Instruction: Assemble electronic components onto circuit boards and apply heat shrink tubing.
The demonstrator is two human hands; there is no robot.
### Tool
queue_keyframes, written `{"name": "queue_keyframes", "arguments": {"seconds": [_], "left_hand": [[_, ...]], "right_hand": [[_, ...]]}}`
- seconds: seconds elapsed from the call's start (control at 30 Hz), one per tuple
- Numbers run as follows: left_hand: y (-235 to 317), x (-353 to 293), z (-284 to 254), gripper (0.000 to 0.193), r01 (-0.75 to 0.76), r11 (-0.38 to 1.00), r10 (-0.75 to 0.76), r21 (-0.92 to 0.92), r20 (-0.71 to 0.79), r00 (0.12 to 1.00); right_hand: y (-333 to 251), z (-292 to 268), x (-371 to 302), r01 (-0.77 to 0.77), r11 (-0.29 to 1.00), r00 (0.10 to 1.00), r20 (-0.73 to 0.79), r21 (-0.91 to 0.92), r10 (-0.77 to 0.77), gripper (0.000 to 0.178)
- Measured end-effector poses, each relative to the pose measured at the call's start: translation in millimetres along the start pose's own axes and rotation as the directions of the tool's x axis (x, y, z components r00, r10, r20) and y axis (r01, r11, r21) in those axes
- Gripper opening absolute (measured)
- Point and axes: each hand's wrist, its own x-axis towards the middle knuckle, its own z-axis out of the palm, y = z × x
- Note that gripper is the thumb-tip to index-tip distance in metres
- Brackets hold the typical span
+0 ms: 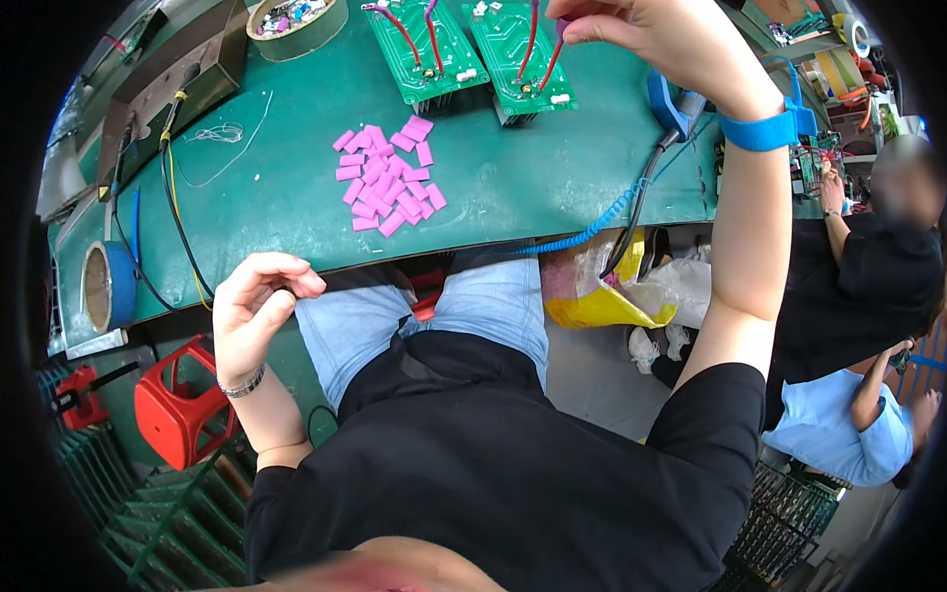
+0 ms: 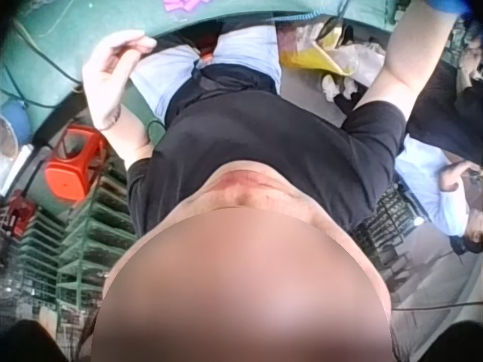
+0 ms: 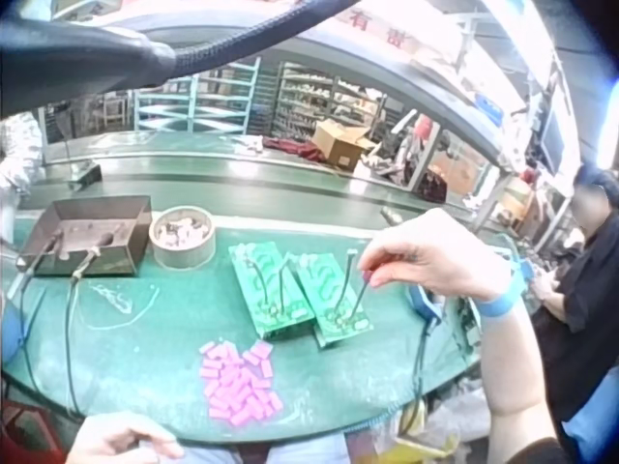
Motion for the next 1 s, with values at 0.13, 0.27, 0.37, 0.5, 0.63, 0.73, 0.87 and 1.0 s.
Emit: {"name": "queue_keyframes", "arguments": {"seconds": [0.13, 0.27, 0.37, 0.5, 0.63, 0.73, 0.87, 1.0], "left_hand": [[2, 1, -1, 0.027, -0.007, 1.0, 0.007, 0.002, 0.017, 1.0], [18, 7, -6, 0.028, 0.061, 0.995, -0.064, 0.084, 0.04, 0.997], [40, 26, -10, 0.026, 0.023, 0.951, -0.054, 0.31, 0.089, 0.995], [52, 46, -14, 0.025, -0.019, 0.924, -0.02, 0.381, 0.098, 0.995], [53, 65, -4, 0.022, -0.101, 0.837, 0.075, 0.537, 0.07, 0.995], [36, 83, 4, 0.02, -0.147, 0.758, 0.131, 0.635, 0.072, 0.989], [11, 108, 12, 0.019, -0.27, 0.489, 0.275, 0.829, 0.147, 0.95], [-8, 131, 23, 0.016, -0.337, 0.255, 0.353, 0.906, 0.238, 0.905]], "right_hand": [[24, 21, -14, -0.16, 0.987, 0.983, 0.089, 0.004, 0.159, 0.017], [42, 84, -36, -0.219, 0.931, 0.972, -0.018, 0.291, 0.235, 0.017], [50, 109, -46, -0.309, 0.86, 0.937, -0.025, 0.406, 0.349, 0.018], [40, 105, -47, -0.314, 0.886, 0.935, -0.051, 0.34, 0.351, 0.019], [50, 118, -52, -0.235, 0.889, 0.94, -0.142, 0.393, 0.312, 0.019], [45, 118, -50, -0.272, 0.889, 0.928, -0.145, 0.368, 0.344, 0.022], [19, 122, -56, -0.298, 0.9, 0.783, -0.459, 0.316, 0.421, 0.02], [-44, 146, -47, -0.072, 0.99, 0.892, -0.436, 0.118, 0.117, 0.018]]}}
